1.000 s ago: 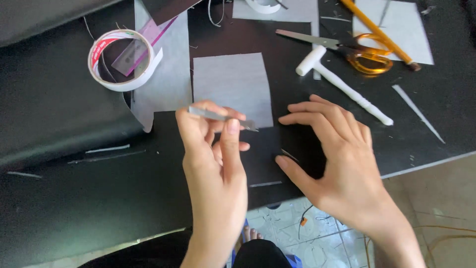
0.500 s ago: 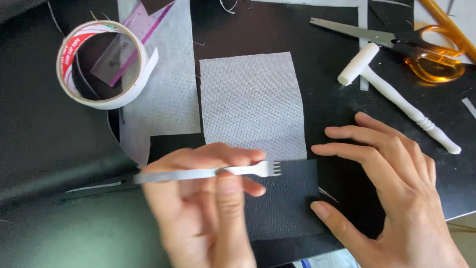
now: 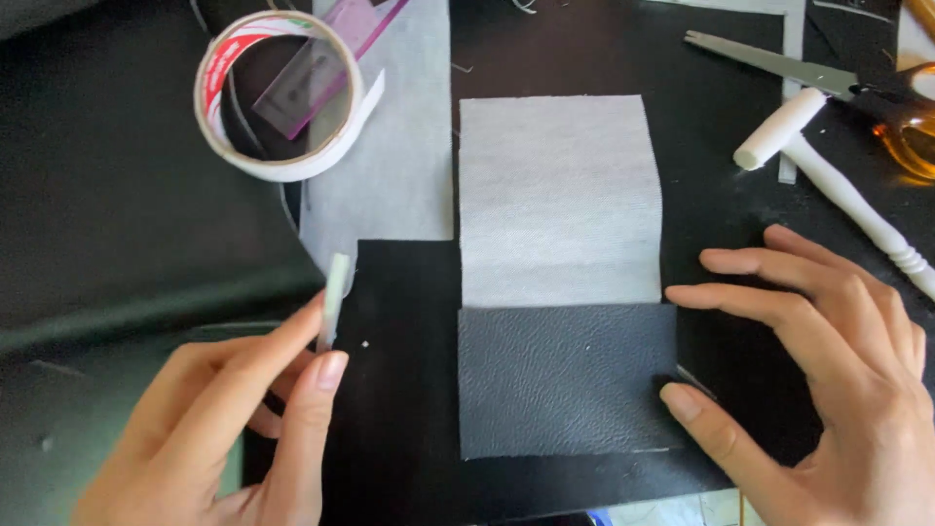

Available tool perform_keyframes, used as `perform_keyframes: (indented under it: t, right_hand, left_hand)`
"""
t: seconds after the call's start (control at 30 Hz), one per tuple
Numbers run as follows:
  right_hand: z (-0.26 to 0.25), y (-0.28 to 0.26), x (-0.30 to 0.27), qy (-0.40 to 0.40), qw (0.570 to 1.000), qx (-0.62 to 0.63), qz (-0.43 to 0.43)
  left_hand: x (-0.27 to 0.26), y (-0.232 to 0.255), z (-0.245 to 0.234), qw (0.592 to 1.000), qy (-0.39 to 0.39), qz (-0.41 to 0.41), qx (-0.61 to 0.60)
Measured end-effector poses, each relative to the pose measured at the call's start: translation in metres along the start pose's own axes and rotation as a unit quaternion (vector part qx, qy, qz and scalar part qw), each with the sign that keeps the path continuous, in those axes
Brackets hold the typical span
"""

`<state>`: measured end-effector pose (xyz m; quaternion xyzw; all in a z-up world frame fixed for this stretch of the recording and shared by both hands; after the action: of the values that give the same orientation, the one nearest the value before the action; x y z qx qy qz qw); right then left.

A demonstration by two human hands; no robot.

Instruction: The person is punching holes in leather strips and measuring/marking leather pieces on a workshop table.

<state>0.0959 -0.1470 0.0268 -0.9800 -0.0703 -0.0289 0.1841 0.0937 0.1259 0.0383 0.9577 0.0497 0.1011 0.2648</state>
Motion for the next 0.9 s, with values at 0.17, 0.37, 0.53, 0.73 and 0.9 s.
perform_keyframes:
  t: [0.17, 0.37, 0.53, 0.73, 0.9]
  right_hand:
    - [0.000, -0.003, -0.003, 0.009, 0.999, 0.017, -0.027]
    - [0.001, -0.003, -0.005, 0.009, 0.998, 0.024, -0.059]
    - [0.001, -0.005, -0.005, 0.010, 0.998, 0.028, -0.055]
    - [0.000, -0.005, -0.005, 0.015, 0.998, 0.031, -0.056]
    - [0.000, -0.007, -0.006, 0.009, 0.998, 0.012, -0.066]
  left_hand:
    - [-0.014, -0.002, -0.006, 0.994, 0.084, 0.063, -0.029]
    - [-0.022, 0.023, -0.001, 0.980, 0.047, 0.189, -0.028]
    - [-0.025, 0.034, 0.018, 0.976, -0.021, 0.219, 0.011]
    - [-0.024, 0.033, 0.026, 0.977, -0.052, 0.203, 0.035]
    - [-0.026, 0.035, 0.026, 0.975, -0.048, 0.212, 0.045]
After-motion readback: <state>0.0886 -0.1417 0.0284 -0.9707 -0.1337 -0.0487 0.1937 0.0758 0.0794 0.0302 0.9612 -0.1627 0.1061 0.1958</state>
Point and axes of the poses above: each hand's wrist, its own x-axis towards the middle knuckle, its own z-axis out of the palm, y = z × x, the point moved 10 cm from there along x, towards the middle knuckle, and after that the axes turned 6 degrees about -y, right-handed, at the moved point
